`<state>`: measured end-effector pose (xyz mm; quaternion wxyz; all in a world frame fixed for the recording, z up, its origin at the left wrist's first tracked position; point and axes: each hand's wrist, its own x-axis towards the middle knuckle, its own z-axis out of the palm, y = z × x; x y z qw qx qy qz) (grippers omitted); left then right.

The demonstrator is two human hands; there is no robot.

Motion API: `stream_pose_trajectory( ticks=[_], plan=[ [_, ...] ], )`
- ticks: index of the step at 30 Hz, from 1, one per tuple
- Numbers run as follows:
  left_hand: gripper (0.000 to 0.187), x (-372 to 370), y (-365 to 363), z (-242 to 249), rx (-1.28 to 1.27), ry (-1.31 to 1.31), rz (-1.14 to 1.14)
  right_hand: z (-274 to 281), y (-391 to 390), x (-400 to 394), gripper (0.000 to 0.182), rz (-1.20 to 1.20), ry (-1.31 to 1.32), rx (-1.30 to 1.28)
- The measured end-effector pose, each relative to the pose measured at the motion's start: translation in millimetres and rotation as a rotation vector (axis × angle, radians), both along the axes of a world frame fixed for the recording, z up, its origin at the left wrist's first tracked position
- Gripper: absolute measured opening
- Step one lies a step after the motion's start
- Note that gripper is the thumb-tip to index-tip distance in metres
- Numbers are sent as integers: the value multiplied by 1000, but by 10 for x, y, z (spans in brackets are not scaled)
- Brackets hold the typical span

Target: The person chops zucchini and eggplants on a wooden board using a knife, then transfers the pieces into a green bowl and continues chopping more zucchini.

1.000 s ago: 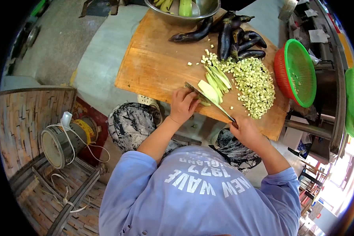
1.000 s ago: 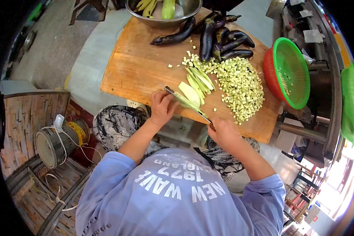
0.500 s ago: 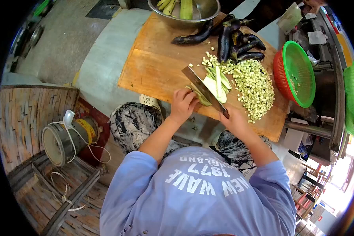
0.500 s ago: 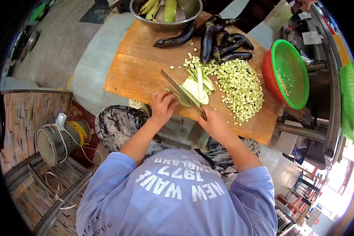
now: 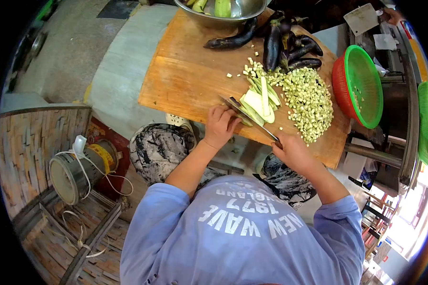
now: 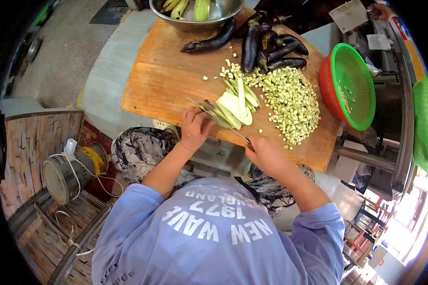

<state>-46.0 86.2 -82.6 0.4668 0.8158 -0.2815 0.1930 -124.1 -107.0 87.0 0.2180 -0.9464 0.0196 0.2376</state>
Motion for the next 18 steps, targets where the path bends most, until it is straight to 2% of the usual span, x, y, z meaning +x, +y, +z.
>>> stream_pose_trajectory(
  ticks=[5, 8, 11, 14, 18],
  plan=[
    [33, 5, -3, 16, -3, -7, -9, -89, 158, 155, 19, -4, 43, -18],
    [31, -14, 12, 20, -6, -7, -10, -462, 269, 181, 16, -63, -5, 74],
    [31, -11, 39, 41, 8, -20, -20, -677, 304, 102, 19, -47, -74, 5],
    [32, -5, 37, 48, 19, -53, -36, -631, 313, 104, 24, -165, -2, 214],
    [38, -4, 72, 13, 56, -56, -77, -704, 340, 90, 31, -158, -8, 336]
  ],
)
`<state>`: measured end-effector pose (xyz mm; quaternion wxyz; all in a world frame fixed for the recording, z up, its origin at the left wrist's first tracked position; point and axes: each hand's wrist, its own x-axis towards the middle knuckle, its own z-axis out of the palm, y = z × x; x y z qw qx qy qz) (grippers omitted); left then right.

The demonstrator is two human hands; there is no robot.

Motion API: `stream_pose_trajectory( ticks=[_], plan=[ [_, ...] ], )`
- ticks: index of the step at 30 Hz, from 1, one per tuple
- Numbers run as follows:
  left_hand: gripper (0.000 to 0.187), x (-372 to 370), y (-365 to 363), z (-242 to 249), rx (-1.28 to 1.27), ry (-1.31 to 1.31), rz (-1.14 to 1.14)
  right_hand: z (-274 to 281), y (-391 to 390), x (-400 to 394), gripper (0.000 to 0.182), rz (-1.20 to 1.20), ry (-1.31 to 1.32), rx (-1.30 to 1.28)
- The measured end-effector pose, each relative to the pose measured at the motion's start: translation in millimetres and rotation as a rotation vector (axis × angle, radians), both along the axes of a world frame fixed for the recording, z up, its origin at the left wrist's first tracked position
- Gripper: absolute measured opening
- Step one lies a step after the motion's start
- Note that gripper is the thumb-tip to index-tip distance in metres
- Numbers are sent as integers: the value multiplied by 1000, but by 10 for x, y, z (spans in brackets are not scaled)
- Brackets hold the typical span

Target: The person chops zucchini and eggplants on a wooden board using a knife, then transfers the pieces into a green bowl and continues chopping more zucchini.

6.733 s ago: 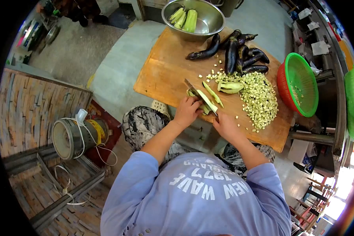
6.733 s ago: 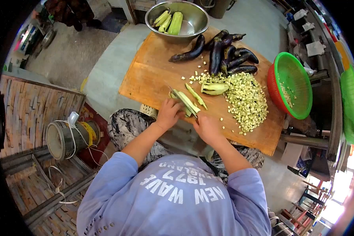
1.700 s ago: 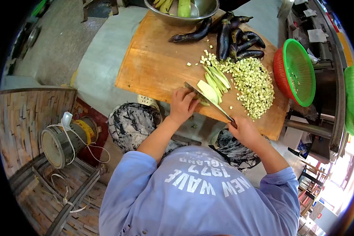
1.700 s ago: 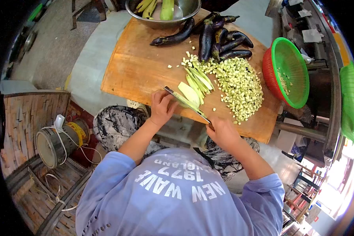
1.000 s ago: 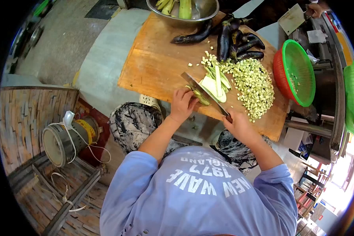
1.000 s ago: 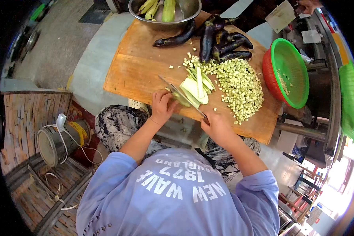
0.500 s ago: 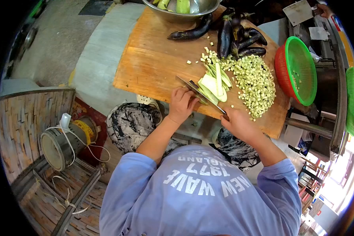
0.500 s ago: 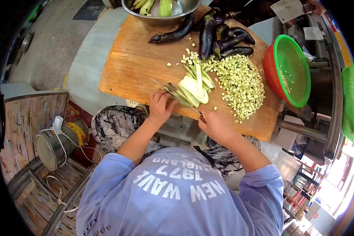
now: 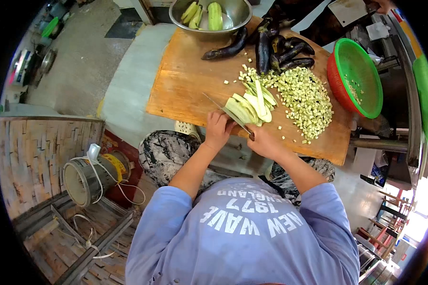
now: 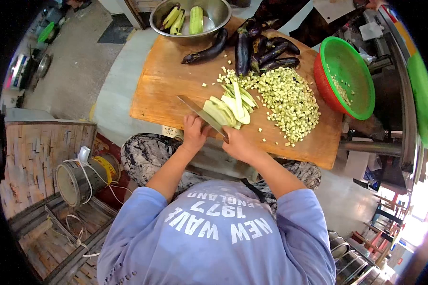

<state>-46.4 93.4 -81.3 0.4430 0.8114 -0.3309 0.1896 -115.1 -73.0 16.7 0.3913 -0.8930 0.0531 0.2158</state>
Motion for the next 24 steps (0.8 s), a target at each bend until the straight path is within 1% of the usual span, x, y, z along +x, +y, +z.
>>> stream_pose_trajectory(
  ticks=[2, 3, 6, 9, 12, 14, 15, 18, 21, 23, 24],
  plan=[
    [36, -20, -4, 2, 20, 19, 20, -98, -37, -35, 33, -9, -24, 26],
    [35, -11, -16, 9, 27, 27, 29, -12, -41, -50, 35, -26, -15, 45],
    [40, 79, 53, 14, 134, 41, -76, 255, -87, -206, 37, -92, -14, 72],
    [47, 317, 33, 337, 321, -41, -232, 356, -240, -450, 36, -218, -68, 55],
    [56, 597, -91, 579, 412, -114, -394, 314, -425, -660, 33, -366, -85, 64],
    [59, 682, -154, 654, 578, -35, -469, 288, -539, -779, 32, -416, -57, 50],
    [60, 694, -176, 732, 662, 6, -504, 240, -565, -844, 28, -480, -83, 126],
    [61, 605, -126, 933, 924, 249, -537, 182, -659, -1033, 25, -541, -100, 105],
    [57, 693, 337, 391, 445, 577, -378, 141, -714, -1180, 19, -657, -85, 162],
    [53, 967, 615, 399, 532, 579, -110, 157, -736, -1218, 16, -719, -36, 257],
    [51, 1064, 689, 516, 630, 520, -61, 178, -749, -1237, 15, -747, -12, 302]
  ],
)
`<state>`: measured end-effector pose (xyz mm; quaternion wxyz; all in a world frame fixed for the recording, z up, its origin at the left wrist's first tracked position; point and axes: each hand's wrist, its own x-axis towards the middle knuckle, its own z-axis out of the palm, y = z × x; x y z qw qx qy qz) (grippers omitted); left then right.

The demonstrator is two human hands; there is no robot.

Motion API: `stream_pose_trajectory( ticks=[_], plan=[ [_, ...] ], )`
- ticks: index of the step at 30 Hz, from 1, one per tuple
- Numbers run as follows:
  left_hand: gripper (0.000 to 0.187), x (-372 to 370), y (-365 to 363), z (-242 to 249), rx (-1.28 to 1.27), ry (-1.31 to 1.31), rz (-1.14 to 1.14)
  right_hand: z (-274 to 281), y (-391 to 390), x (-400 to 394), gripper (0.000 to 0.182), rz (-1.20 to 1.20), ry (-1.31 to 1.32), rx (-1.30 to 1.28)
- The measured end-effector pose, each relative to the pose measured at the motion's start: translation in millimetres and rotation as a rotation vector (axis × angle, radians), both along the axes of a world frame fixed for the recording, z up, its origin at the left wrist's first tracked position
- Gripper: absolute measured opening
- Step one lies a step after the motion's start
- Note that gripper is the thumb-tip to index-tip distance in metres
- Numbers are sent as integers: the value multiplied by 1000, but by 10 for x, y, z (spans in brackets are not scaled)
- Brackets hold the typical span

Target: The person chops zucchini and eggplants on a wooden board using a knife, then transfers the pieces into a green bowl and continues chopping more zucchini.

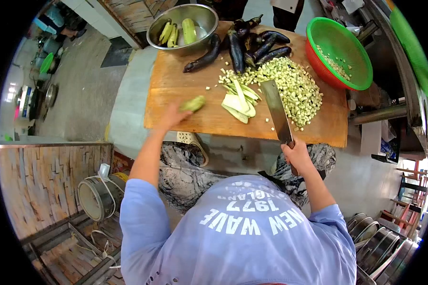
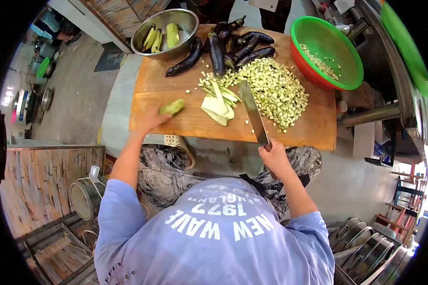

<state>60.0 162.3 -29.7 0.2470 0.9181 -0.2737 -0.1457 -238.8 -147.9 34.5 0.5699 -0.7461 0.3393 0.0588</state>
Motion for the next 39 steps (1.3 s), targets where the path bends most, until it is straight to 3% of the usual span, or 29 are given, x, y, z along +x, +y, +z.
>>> stream_pose_trajectory(
  ticks=[1, 4, 8, 11, 14, 17, 23, 26, 34, 39],
  plan=[
    [48, 80, 18, 159, 97, -74, 4, 16, 5, 8, 12, -20, -17, 52],
    [42, 59, -294, 394, -22, -378, -199, 36, 37, 62, 13, -32, -15, 67],
    [36, -155, -1132, 284, 82, -222, -555, -6, 84, 101, 12, -42, -71, 119],
    [37, -203, -1417, 40, 22, -234, -546, 63, 128, 92, 12, -17, -83, 117],
    [42, -245, -1438, 226, 59, -147, -507, 122, 162, 70, 11, -11, -78, 87],
    [45, -254, -1346, 276, 86, -237, -597, 7, 135, 55, 13, 14, -27, 89],
    [41, -314, -1251, 268, 70, -219, -625, -155, 132, 83, 15, 103, -67, -27],
    [40, -304, -1177, 288, 98, -265, -744, -29, 154, 179, 16, 182, -120, -81],
    [34, -460, -284, 361, -3, -459, -302, 149, 394, 658, 22, 389, 17, 11],
    [33, -545, -560, 137, -281, -631, -237, -187, 395, 903, 23, 431, 66, -90]
  ],
)
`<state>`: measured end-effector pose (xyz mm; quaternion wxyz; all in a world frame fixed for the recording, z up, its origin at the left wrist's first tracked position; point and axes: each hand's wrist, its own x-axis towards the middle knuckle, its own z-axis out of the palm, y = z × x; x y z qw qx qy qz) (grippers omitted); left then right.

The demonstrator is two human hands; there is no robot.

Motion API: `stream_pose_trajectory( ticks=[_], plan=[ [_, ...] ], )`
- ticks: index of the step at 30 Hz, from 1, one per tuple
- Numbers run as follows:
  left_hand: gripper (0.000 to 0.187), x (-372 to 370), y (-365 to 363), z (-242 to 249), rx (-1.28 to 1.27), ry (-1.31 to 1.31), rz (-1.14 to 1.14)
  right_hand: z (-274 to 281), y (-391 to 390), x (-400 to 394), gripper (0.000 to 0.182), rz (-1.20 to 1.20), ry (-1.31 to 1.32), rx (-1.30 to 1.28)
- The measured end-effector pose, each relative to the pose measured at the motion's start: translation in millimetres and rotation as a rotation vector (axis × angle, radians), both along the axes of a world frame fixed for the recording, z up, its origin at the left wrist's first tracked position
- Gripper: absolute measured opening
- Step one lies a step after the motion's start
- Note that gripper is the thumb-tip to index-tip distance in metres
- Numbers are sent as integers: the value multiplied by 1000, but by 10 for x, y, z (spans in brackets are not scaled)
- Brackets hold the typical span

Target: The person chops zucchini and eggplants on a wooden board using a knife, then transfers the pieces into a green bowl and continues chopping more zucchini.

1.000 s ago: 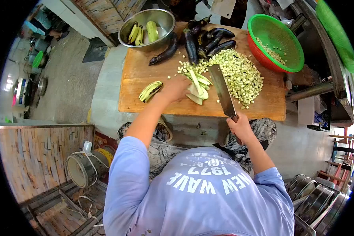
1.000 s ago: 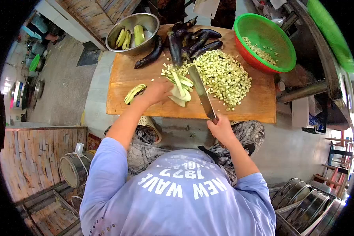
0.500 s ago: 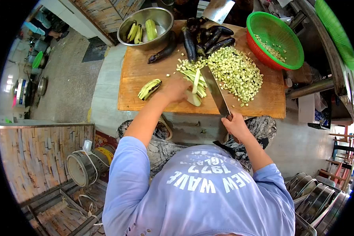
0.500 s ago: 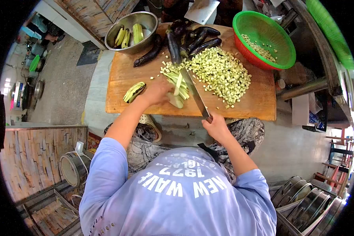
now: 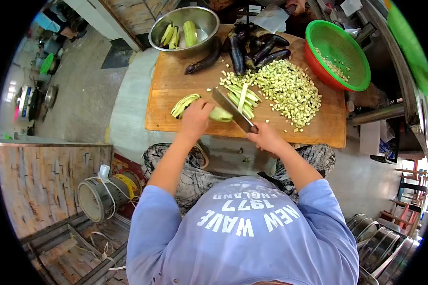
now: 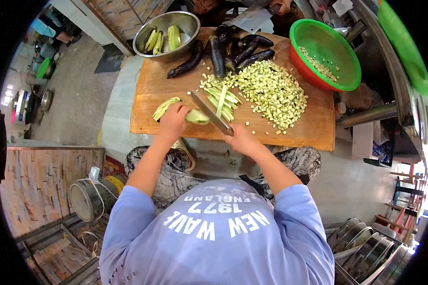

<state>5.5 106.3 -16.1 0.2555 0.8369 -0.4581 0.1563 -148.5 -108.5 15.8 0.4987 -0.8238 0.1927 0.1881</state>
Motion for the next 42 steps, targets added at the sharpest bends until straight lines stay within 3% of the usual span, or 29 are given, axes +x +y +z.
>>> stream_pose_trajectory(
  ticks=[2, 5, 12, 21, 27, 35, 42],
  plan=[
    [33, -53, -228, -126, -104, 14, 27, -7, -115, -17, 23, -85, 0, -12],
    [35, -201, -360, -319, 29, 185, 0, 129, -283, -44, 23, -112, 92, -117],
    [37, -442, -233, -390, -162, 260, -3, 255, -94, 11, 22, 216, -43, -491],
    [28, -447, -362, -486, -229, 296, 63, 319, 11, -32, 21, 194, -154, -483],
    [32, -414, -359, -470, -167, 341, 41, 562, 38, 80, 20, 375, -129, -571],
    [28, -387, -354, -487, -157, 314, 60, 119, 39, 156, 21, 232, -134, -499],
    [25, -425, -353, -505, -205, 321, 76, 502, 59, 205, 19, 327, -103, -467]
  ],
)
